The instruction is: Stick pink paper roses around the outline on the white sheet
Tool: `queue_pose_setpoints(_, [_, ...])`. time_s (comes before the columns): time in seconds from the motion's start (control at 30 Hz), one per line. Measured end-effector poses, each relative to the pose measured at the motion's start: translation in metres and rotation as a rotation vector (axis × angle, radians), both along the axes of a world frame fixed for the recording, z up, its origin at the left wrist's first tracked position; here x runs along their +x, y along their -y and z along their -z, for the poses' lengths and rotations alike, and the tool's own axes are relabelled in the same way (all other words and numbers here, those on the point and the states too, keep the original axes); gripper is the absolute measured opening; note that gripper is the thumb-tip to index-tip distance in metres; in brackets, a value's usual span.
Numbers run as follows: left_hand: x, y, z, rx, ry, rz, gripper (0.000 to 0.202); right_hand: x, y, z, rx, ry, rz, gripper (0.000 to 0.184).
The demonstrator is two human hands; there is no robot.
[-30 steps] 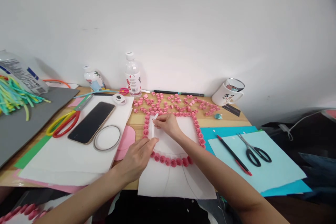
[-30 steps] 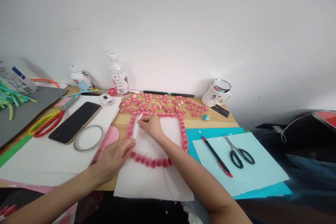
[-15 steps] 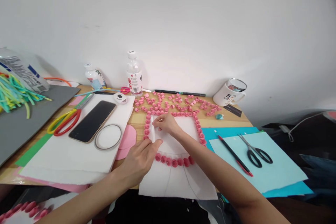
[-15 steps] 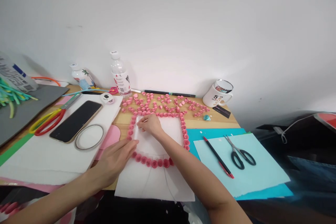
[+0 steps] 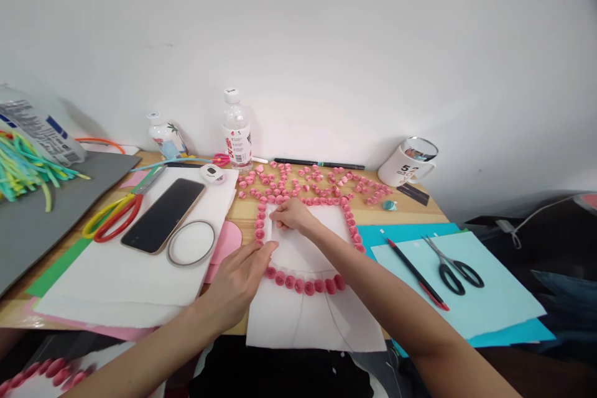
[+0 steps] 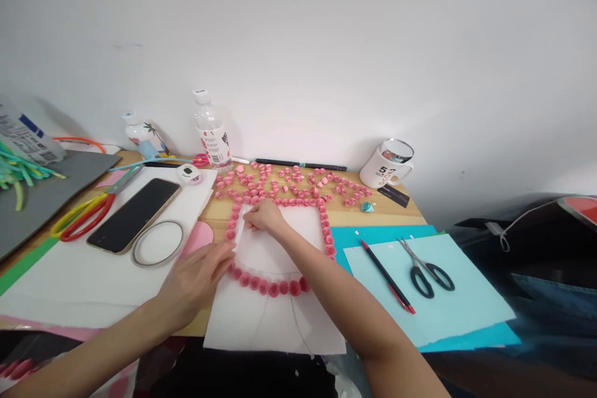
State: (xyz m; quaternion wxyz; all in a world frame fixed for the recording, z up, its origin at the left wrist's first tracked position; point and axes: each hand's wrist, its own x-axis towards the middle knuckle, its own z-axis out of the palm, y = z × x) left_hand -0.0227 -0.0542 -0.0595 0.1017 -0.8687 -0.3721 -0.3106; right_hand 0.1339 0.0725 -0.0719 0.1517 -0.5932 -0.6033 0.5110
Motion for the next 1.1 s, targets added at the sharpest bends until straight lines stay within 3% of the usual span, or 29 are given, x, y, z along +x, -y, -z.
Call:
queue_pose_setpoints(0.27, [-0.005, -0.001, 0.006, -0.001, 0.035, 0.003, 0.037, -0.003, -0.002, -0.002, 0.014, 0.042, 0.0, 0.026])
queue_pose_setpoints(0.57, [-0.004, -0.002, 0.001, 0.008, 0.009, 0.005, 0.038, -0.005, -0.004, -0.001, 0.014, 0.101, 0.002, 0.025])
queue_pose_setpoints(1.1, [-0.004, -0.003, 0.004, 0.01, -0.025, -0.011, 0.04, -0.011, 0.0, -0.017, 0.013, 0.231, -0.03, 0.03])
